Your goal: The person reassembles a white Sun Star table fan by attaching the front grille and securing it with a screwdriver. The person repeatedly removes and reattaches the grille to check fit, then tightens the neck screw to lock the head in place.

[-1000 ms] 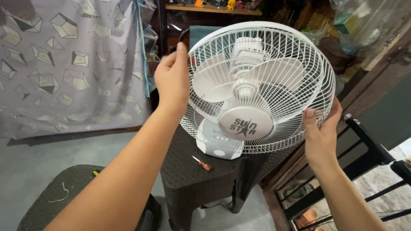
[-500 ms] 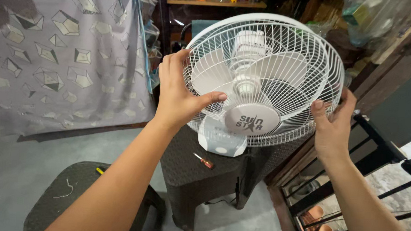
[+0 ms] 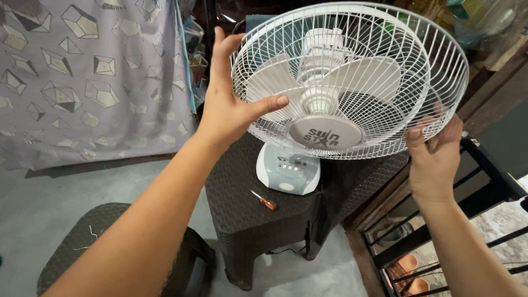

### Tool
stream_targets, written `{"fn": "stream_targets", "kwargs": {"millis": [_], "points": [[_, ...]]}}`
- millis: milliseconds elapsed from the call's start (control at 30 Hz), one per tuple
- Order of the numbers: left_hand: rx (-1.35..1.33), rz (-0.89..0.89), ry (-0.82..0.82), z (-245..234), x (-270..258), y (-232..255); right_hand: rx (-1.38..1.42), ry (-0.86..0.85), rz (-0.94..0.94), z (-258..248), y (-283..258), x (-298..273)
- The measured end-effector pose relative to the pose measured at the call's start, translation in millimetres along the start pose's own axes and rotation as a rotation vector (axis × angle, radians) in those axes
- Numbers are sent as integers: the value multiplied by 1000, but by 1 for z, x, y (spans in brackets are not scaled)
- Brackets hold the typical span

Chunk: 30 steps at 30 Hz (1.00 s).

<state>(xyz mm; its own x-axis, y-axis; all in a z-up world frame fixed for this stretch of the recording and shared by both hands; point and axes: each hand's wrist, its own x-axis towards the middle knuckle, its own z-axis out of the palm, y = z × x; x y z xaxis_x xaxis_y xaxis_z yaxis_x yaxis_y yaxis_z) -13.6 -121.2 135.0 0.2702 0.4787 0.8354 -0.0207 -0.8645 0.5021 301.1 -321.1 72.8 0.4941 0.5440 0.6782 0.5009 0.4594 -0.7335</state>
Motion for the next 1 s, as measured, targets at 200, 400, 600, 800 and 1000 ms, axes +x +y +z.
{"fn": "stream_targets", "kwargs": {"millis": [200, 400, 600, 800, 1000], "points": [[-76, -26, 1, 10, -8, -9, 90, -26, -20, 7, -2, -2], [-75, -79, -23, 14, -17, -19, 28, -41, 111, 6, -2, -5], [-87, -29, -16, 20, -15, -34, 23, -52, 99, 8, 10, 1], [-141, -38, -24, 23, -10, -42, -66, -38, 69, 15, 22, 8], [-111, -70, -22, 26, -9, -46, -107, -42, 86, 21, 26, 13]]}}
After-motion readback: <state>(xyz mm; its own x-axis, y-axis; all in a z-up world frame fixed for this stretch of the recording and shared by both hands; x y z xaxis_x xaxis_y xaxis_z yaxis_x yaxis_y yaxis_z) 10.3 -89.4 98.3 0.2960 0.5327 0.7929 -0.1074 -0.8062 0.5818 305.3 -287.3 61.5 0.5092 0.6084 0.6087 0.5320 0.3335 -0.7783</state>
